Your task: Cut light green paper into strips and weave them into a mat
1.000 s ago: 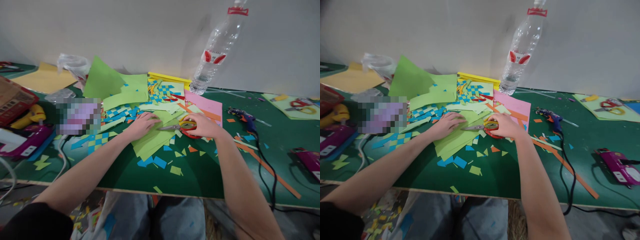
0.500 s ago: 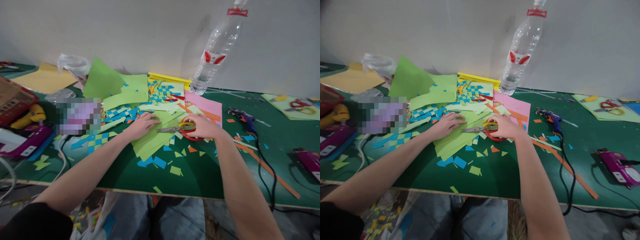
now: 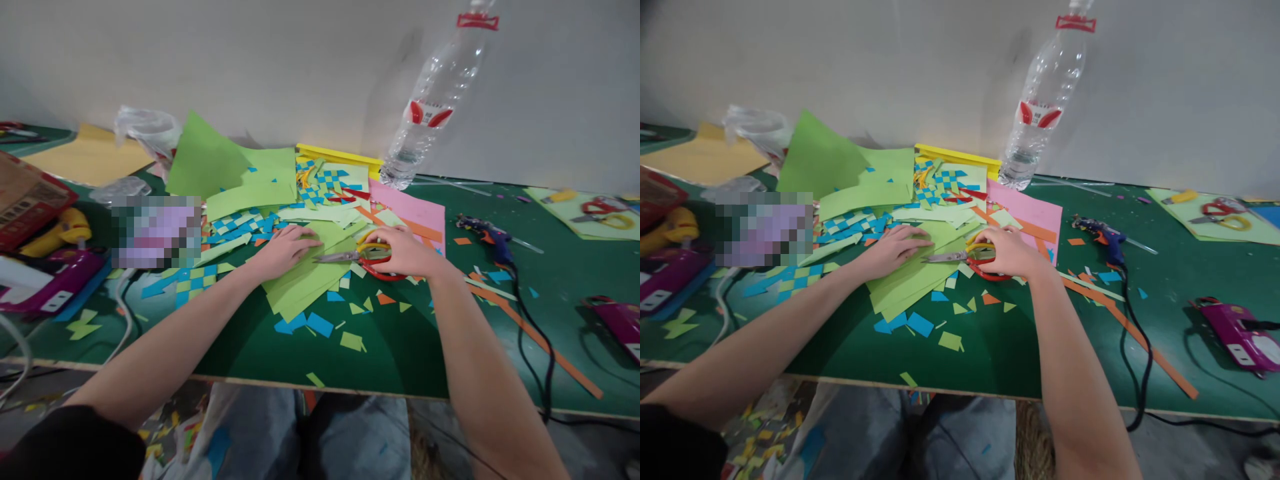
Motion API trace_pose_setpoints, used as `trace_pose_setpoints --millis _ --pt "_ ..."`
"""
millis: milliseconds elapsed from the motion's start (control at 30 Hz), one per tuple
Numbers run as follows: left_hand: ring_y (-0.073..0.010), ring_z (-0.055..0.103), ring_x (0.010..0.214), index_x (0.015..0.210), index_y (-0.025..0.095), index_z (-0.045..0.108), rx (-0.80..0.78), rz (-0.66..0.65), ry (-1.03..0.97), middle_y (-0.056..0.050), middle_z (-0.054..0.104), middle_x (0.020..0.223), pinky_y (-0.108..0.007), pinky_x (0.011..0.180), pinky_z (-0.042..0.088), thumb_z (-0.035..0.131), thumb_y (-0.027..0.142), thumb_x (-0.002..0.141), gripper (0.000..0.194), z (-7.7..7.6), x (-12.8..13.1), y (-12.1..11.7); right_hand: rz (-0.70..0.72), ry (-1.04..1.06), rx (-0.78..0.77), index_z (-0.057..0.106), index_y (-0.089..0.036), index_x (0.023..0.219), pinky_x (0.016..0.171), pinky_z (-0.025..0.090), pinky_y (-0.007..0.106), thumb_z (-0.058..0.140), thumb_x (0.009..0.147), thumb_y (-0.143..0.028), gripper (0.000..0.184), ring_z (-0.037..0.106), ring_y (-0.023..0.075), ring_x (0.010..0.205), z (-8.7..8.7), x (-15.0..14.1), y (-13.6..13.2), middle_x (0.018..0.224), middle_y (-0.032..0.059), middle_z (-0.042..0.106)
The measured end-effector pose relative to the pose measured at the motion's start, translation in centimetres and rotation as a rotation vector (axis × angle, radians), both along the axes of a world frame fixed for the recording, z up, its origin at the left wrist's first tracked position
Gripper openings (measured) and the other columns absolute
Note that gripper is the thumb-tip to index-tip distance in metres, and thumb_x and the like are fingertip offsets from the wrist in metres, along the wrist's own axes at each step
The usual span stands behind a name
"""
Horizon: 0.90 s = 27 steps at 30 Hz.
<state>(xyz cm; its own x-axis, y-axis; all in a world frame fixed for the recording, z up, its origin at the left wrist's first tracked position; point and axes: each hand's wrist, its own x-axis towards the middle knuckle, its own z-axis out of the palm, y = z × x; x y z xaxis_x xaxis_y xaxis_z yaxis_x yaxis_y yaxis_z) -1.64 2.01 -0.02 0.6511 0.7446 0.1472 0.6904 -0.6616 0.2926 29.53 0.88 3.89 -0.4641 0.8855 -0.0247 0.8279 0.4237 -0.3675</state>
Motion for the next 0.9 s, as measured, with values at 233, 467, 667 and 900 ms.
trace_pose_setpoints --millis 233,467,667,900 --pt "-0.0254 0.042 0.129 0.131 0.026 0.059 0.024 -0.006 0.005 -0.006 0.052 0.138 -0.049 0.108 0.034 0.035 0.021 0.101 0.039 -0.2 -0.1 0.1 0.005 0.009 0.007 0.061 -0.028 0.109 0.097 0.040 0.051 0.070 0.070 -0.038 0.041 0.051 0.0328 0.117 0.0 0.1 0.0 0.116 0.0046 0.066" --pt "-0.0258 0.042 0.129 0.131 0.027 0.059 0.026 -0.007 0.000 -0.006 0.053 0.137 -0.050 0.108 0.034 0.034 0.021 0.100 0.040 -0.1 0.0 0.0 0.024 0.013 0.026 0.061 -0.028 0.108 0.100 0.038 0.051 0.070 0.070 -0.036 0.040 0.054 0.0308 0.113 -0.1 0.1 0.1 0.115 0.0033 0.067" --pt "-0.0251 0.043 0.129 0.130 0.023 0.057 0.003 0.007 -0.025 -0.007 0.054 0.136 -0.050 0.109 0.034 0.038 0.025 0.100 0.036 0.0 0.0 -0.1 0.045 0.006 0.034 0.062 -0.028 0.109 0.101 0.037 0.052 0.068 0.072 -0.038 0.039 0.054 0.0313 0.115 0.0 -0.4 0.0 0.117 0.0041 0.067" --pt "-0.0245 0.046 0.127 0.103 0.022 0.067 0.068 -0.064 -0.065 -0.005 0.061 0.128 -0.048 0.110 0.034 0.046 0.027 0.098 0.022 0.3 0.2 -0.4 0.076 0.022 0.034 0.063 -0.029 0.109 0.101 0.038 0.052 0.067 0.075 -0.040 0.037 0.052 0.0313 0.117 -0.2 -1.0 -0.2 0.119 0.0034 0.066"
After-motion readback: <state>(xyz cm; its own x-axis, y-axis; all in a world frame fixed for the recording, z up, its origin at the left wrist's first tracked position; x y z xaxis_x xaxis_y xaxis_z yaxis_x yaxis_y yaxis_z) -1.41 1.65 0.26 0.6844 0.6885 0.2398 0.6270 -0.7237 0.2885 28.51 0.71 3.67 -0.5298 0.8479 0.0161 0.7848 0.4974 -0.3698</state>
